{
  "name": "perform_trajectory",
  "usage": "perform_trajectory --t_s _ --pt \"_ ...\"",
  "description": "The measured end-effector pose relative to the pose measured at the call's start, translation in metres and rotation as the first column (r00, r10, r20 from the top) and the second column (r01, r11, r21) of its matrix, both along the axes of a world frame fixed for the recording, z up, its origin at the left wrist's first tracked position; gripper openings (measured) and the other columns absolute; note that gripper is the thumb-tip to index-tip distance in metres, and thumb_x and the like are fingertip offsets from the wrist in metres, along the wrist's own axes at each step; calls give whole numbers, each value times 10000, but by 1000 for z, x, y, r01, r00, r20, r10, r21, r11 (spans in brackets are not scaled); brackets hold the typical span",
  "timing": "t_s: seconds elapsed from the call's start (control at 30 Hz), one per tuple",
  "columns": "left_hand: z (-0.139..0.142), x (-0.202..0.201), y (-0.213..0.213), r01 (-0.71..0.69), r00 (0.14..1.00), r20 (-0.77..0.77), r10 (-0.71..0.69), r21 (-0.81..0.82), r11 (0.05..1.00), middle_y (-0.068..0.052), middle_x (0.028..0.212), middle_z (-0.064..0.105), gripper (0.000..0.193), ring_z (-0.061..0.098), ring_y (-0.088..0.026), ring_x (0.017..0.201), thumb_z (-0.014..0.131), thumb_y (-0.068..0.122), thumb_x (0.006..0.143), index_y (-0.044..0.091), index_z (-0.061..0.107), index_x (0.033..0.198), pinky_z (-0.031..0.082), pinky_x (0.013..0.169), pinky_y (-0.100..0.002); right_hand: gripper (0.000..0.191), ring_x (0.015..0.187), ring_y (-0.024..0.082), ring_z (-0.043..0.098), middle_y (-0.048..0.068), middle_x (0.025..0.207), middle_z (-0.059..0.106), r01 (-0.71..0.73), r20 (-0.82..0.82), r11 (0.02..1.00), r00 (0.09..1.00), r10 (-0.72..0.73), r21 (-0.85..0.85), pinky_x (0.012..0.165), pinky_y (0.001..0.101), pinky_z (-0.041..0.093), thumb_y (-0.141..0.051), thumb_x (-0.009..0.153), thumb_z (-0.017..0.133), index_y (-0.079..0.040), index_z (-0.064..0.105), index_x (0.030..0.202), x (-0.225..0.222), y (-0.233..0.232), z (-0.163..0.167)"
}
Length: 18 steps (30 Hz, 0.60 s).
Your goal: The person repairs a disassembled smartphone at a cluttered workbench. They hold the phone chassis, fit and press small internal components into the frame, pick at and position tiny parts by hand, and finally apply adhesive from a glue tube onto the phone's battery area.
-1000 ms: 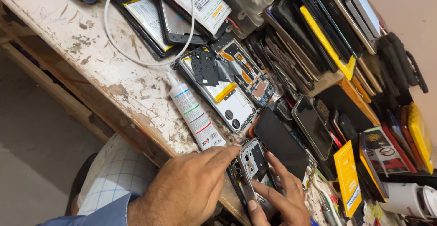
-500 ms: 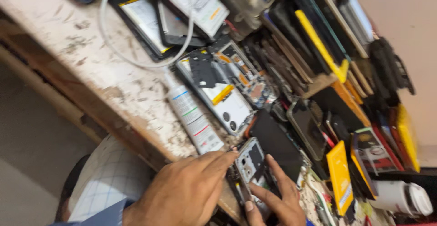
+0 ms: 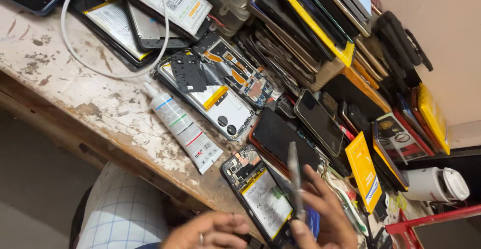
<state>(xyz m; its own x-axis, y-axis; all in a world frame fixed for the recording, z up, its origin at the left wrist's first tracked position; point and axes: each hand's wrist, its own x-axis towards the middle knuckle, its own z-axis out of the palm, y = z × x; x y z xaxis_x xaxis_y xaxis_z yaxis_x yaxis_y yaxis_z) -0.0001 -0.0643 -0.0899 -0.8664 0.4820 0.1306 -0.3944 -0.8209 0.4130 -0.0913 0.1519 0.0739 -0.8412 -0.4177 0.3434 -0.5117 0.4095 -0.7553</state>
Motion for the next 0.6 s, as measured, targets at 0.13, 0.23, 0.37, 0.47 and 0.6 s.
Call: perform_trajectory --t_s 0.13,0.23,0.37,0.47,0.6 --pt "-56 16 43 -64 991 -113 73 81 995 -253 1659 346 604 426 -393 1526 554 240 1083 55 281 1588 351 1273 -540 577 1470 419 481 341 1604 426 -76 307 952 936 171 -298 1210 540 345 -55 897 688 47 475 1423 -4 20 4" --pt "-74 21 53 67 996 51 -74 123 990 -210 1675 298 602 399 -380 1525 522 221 1051 103 273 1586 325 1265 -530 633 1475 429 468 349 1584 440 -23 410 936 895 176 -351 1209 572 348 -64 878 689 51 439 1447 -10 26 9" --pt "-67 26 50 30 996 87 -35 55 998 -279 1616 354 566 431 -407 1494 548 164 1034 35 332 1541 353 1211 -535 783 1448 407 470 330 1560 454 -7 498 947 849 175 -320 1196 541 330 -99 829 701 10 346 1518 -14 27 23" --pt "-45 23 54 -4 943 333 30 -80 997 -273 1489 499 587 560 -384 1392 645 99 946 41 428 1488 455 1111 -504 862 1338 443 560 332 1532 480 53 582 923 790 194 -380 1122 568 417 -162 809 724 -9 314 1552 -12 26 34" --pt "0 15 74 34 690 620 374 -544 839 -292 1186 732 494 775 -336 1110 801 6 843 -43 548 1264 601 947 -446 909 1343 437 565 339 1526 480 44 615 916 754 231 -399 1123 557 415 -219 784 763 4 327 1549 -5 27 38"
